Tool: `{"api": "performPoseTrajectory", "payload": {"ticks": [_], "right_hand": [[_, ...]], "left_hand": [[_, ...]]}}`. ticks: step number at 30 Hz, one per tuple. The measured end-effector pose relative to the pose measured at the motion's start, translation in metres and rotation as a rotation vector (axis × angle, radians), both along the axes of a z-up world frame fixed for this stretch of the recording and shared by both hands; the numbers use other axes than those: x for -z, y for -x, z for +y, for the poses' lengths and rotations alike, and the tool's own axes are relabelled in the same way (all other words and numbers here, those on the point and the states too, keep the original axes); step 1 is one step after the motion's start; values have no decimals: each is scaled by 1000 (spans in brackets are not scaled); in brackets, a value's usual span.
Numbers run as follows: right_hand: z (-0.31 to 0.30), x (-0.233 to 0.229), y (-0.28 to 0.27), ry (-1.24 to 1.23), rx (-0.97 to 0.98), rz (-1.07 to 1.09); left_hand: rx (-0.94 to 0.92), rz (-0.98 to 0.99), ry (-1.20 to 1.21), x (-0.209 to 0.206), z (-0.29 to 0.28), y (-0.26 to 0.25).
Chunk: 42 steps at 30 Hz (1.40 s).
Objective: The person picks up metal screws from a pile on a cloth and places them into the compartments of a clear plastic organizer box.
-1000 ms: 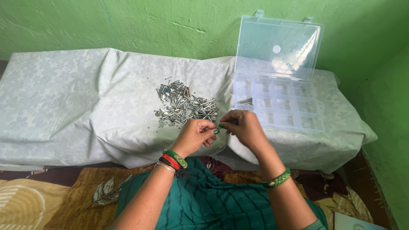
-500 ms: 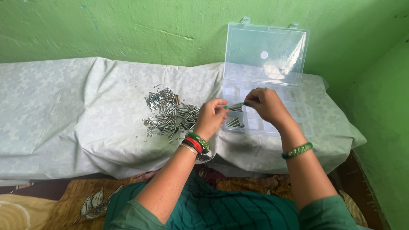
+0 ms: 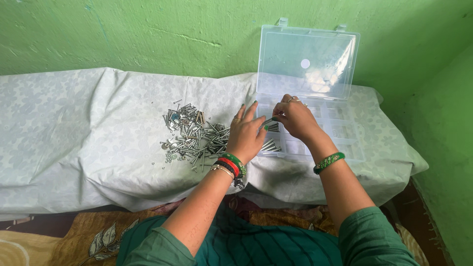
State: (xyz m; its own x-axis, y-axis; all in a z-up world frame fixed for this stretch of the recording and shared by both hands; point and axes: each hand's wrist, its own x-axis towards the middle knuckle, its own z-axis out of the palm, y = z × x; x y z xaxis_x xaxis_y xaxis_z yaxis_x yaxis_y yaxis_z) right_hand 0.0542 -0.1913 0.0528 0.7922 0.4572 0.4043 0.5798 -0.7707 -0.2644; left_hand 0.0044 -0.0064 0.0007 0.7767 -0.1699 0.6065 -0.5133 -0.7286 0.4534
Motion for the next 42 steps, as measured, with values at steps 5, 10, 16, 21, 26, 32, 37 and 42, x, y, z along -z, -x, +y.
{"api": "performPoseTrajectory", "payload": {"ticks": [5,10,16,21,26,32,37,42], "right_hand": [[-2,0,6,-67,77,106],[-2,1,14,-83,46,49],[6,0,22,-139,163,78],[12,0,23,-49,177,-30],[8,-4,24,-8,158,54],[14,-1,17,198,185,6],[13,3,11,175,124,-100],[13,15,8,139,125,-174]], "left_hand": [[-37,101,-59,-1,-7,-1],[-37,153,-60,-2,-5,3],[-29,145,-62,-3,-5,3],[-51,216,-127,-9,-4,6],[-61,199,-222,-18,-5,3],[-82,258,-290,-20,-9,-2],[-80,182,-266,-14,-8,2],[-101,176,-281,-15,-10,5]]}}
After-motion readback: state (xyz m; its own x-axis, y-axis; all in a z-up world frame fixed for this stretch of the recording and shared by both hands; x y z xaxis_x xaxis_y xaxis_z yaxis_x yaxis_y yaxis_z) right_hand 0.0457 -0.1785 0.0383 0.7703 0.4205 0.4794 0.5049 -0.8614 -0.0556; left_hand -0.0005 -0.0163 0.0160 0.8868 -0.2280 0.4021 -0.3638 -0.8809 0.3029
